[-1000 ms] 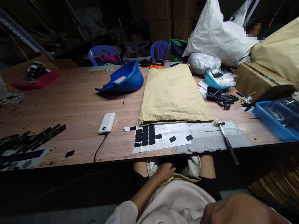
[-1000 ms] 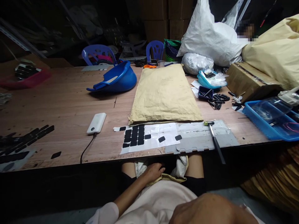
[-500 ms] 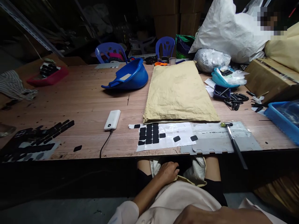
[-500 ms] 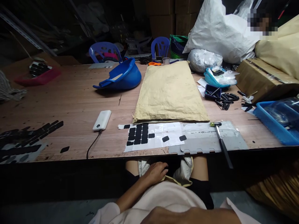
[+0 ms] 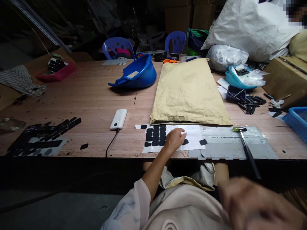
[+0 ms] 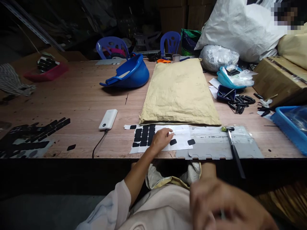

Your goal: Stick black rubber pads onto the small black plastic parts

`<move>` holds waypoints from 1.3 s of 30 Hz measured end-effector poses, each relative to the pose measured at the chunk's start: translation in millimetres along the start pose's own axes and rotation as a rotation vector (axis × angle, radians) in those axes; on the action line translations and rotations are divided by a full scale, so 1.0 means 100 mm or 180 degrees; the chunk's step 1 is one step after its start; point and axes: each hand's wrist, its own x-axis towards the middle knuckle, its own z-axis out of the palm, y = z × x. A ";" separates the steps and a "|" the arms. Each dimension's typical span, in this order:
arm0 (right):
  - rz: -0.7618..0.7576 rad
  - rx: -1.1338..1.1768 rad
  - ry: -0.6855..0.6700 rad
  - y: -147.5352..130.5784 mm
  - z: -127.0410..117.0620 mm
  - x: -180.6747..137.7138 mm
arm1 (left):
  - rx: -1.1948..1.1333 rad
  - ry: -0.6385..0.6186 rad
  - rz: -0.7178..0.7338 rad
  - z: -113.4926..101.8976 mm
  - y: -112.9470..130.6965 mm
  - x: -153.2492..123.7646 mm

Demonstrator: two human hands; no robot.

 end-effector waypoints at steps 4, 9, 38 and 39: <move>0.1682 -0.1381 0.2678 0.66 -0.54 -0.22 | 0.0421 0.0137 -0.0334 -0.08 -0.04 0.33; 0.3295 -0.2785 0.3206 1.55 -0.88 -0.43 | 0.0475 0.0193 -0.0374 -0.14 -0.05 0.55; 0.3366 -0.3599 0.3321 1.64 -0.67 -0.28 | 0.0251 0.0323 0.0381 0.15 -0.09 -0.03; 0.3324 -0.3554 0.3379 1.65 -0.67 -0.28 | 0.0198 0.0203 0.0535 0.20 -0.08 -0.05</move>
